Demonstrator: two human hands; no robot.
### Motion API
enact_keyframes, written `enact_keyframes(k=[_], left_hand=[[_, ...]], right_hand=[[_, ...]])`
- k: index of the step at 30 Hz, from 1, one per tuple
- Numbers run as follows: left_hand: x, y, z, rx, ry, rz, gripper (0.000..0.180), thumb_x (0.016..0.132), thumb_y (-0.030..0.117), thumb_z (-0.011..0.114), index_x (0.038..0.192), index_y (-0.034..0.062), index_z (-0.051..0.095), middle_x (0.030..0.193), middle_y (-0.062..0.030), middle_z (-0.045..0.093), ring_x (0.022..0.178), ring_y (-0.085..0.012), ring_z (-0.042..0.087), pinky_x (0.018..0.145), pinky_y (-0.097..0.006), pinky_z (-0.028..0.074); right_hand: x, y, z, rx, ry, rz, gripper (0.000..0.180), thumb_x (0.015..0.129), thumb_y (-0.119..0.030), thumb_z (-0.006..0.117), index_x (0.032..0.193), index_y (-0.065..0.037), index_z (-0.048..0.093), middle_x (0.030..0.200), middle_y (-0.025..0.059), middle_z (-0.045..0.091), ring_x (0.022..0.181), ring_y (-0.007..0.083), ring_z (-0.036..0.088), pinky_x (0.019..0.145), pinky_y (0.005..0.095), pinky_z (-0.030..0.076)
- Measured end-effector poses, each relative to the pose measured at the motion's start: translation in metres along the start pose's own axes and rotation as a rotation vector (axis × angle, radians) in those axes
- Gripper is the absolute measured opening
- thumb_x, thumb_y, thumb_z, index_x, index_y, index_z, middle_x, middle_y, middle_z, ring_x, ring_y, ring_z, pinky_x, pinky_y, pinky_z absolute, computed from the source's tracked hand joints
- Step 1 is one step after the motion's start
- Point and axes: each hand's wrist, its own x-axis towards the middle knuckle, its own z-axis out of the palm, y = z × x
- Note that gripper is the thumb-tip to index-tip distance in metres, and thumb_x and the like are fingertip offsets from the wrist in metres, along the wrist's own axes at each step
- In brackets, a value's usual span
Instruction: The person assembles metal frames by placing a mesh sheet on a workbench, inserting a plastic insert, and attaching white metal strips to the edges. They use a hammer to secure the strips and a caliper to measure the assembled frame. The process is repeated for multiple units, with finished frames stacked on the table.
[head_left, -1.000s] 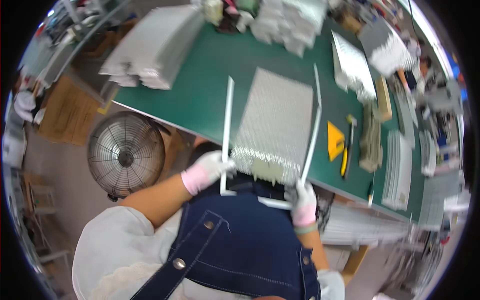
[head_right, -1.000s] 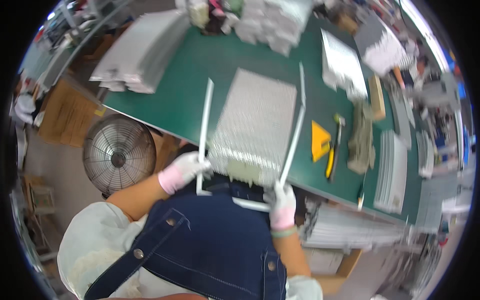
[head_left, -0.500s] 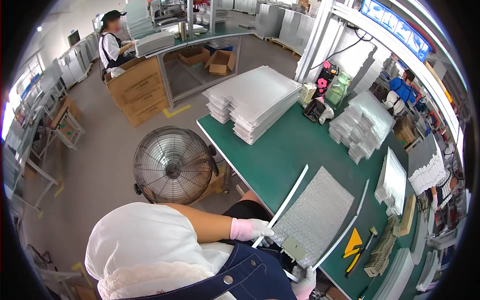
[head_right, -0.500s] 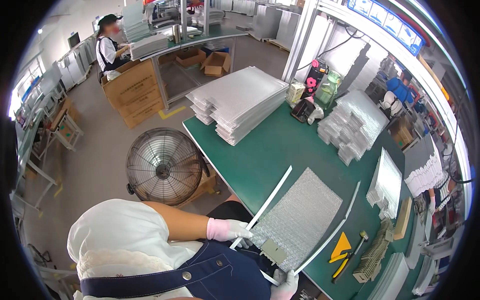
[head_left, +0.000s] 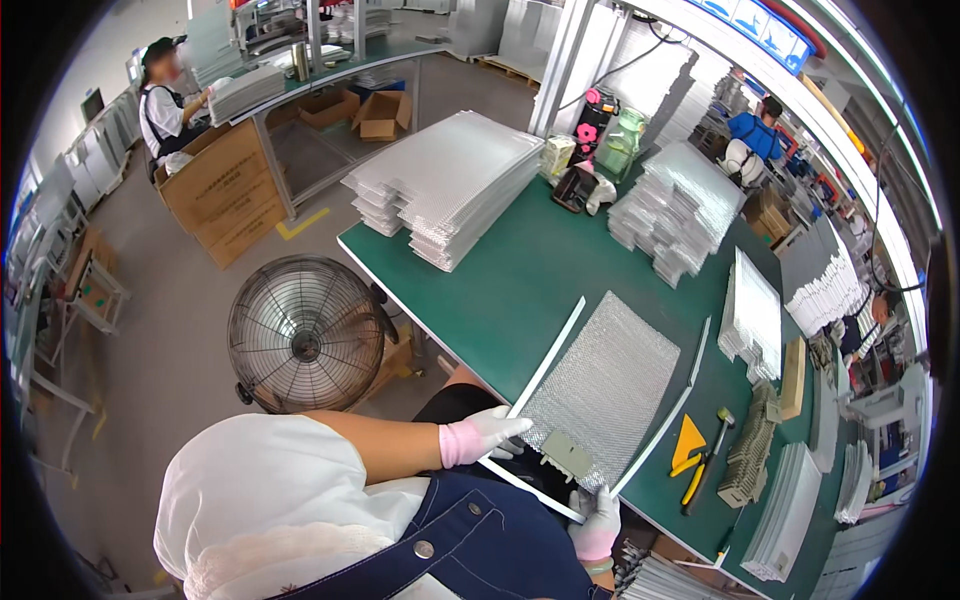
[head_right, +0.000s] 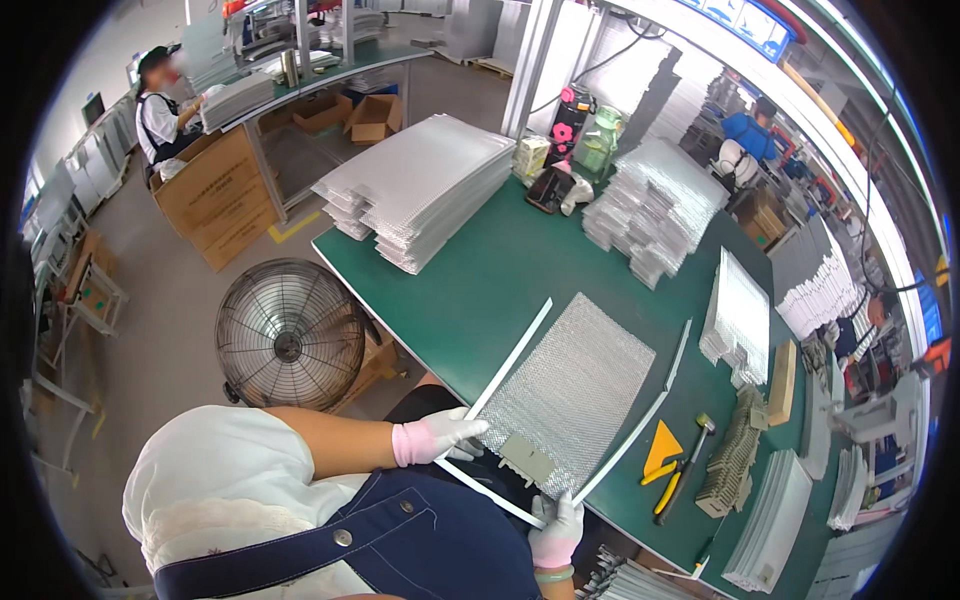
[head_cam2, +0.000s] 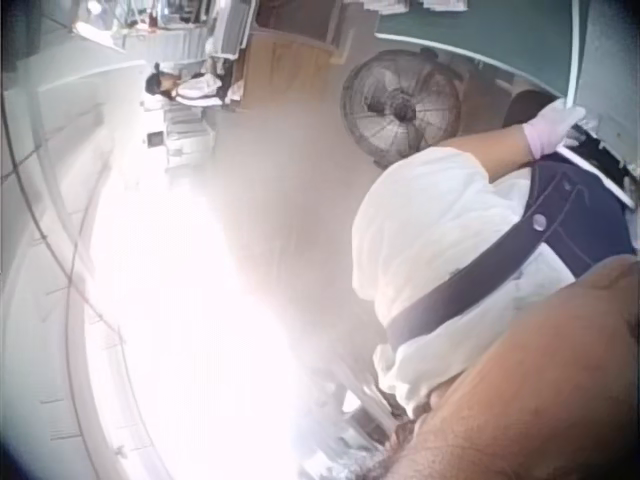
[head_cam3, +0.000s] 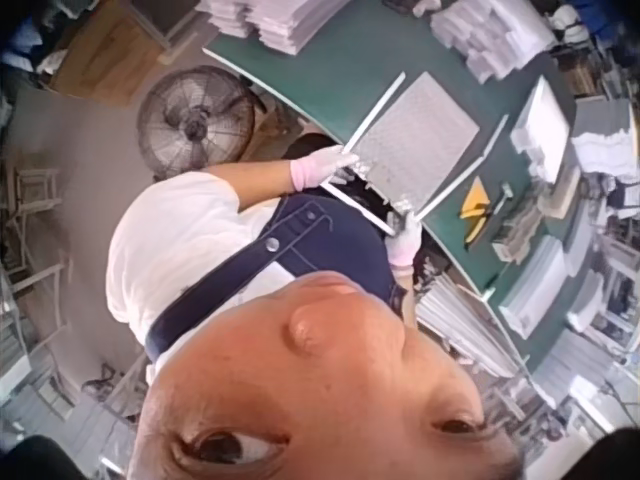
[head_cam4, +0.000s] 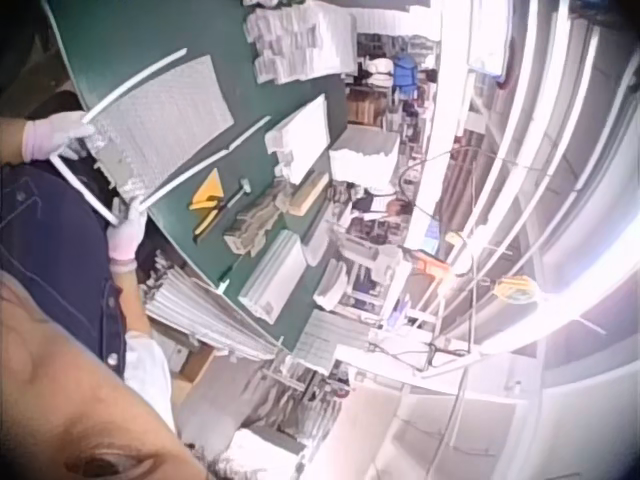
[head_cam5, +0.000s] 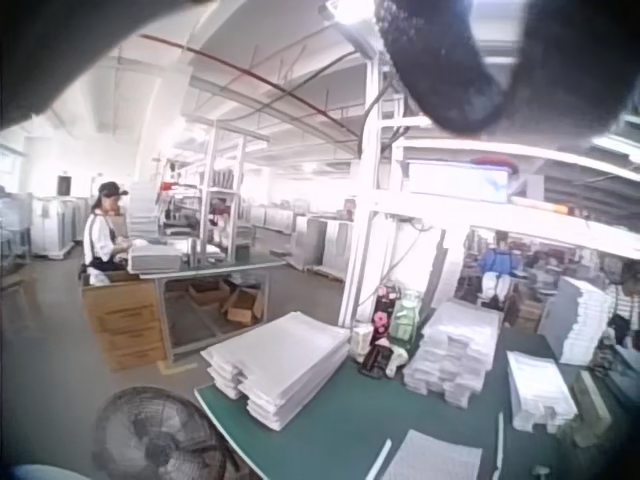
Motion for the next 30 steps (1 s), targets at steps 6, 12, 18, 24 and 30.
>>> enact_keyframes(k=[6, 12, 18, 24, 30], left_hand=[[-0.005, 0.005, -0.015, 0.137, -0.114, 0.066, 0.028, 0.097, 0.024, 0.063, 0.108, 0.0002, 0.056, 0.094, -0.0085, 0.063, 0.087, -0.0187, 0.066, 0.084, -0.033, 0.056], [-0.001, -0.010, -0.002, -0.268, 0.029, 0.047, 0.030, 0.098, 0.021, 0.060, 0.121, 0.0028, 0.051, 0.114, -0.0103, 0.060, 0.102, -0.0206, 0.063, 0.093, -0.040, 0.054], [0.001, -0.002, 0.002, 0.130, 0.059, 0.038, 0.036, 0.098, 0.022, 0.054, 0.129, 0.0053, 0.048, 0.118, -0.0074, 0.059, 0.108, -0.0203, 0.060, 0.098, -0.041, 0.049], [-0.003, -0.003, -0.001, -0.150, -0.119, -0.013, 0.038, 0.097, 0.018, 0.055, 0.132, 0.0066, 0.048, 0.122, -0.0086, 0.060, 0.113, -0.0215, 0.060, 0.099, -0.039, 0.049], [-0.006, -0.009, -0.007, 0.025, -0.030, 0.090, 0.033, 0.098, 0.022, 0.062, 0.119, -0.0020, 0.055, 0.110, -0.0097, 0.062, 0.102, -0.0221, 0.065, 0.092, -0.036, 0.054]], right_hand=[[0.000, 0.002, -0.008, 0.022, -0.063, -0.011, 0.025, 0.103, -0.019, 0.048, 0.125, -0.007, 0.048, 0.116, 0.0061, 0.059, 0.100, 0.0170, 0.063, 0.089, 0.0371, 0.054], [0.004, 0.005, -0.011, 0.063, -0.095, 0.063, 0.026, 0.100, -0.016, 0.051, 0.125, -0.008, 0.048, 0.118, 0.0074, 0.059, 0.103, 0.0215, 0.063, 0.090, 0.0411, 0.054], [0.008, 0.013, -0.013, 0.142, -0.048, 0.040, 0.030, 0.097, -0.013, 0.047, 0.126, -0.009, 0.048, 0.121, 0.0092, 0.059, 0.104, 0.0247, 0.062, 0.090, 0.0442, 0.052], [0.008, 0.015, -0.008, 0.288, -0.021, -0.037, 0.030, 0.096, -0.012, 0.045, 0.125, -0.005, 0.050, 0.123, 0.0106, 0.059, 0.107, 0.0255, 0.061, 0.093, 0.0420, 0.051], [0.012, 0.018, -0.012, 0.313, -0.086, -0.066, 0.033, 0.097, -0.012, 0.043, 0.129, -0.002, 0.047, 0.127, 0.0147, 0.056, 0.115, 0.0288, 0.058, 0.101, 0.0446, 0.047]])
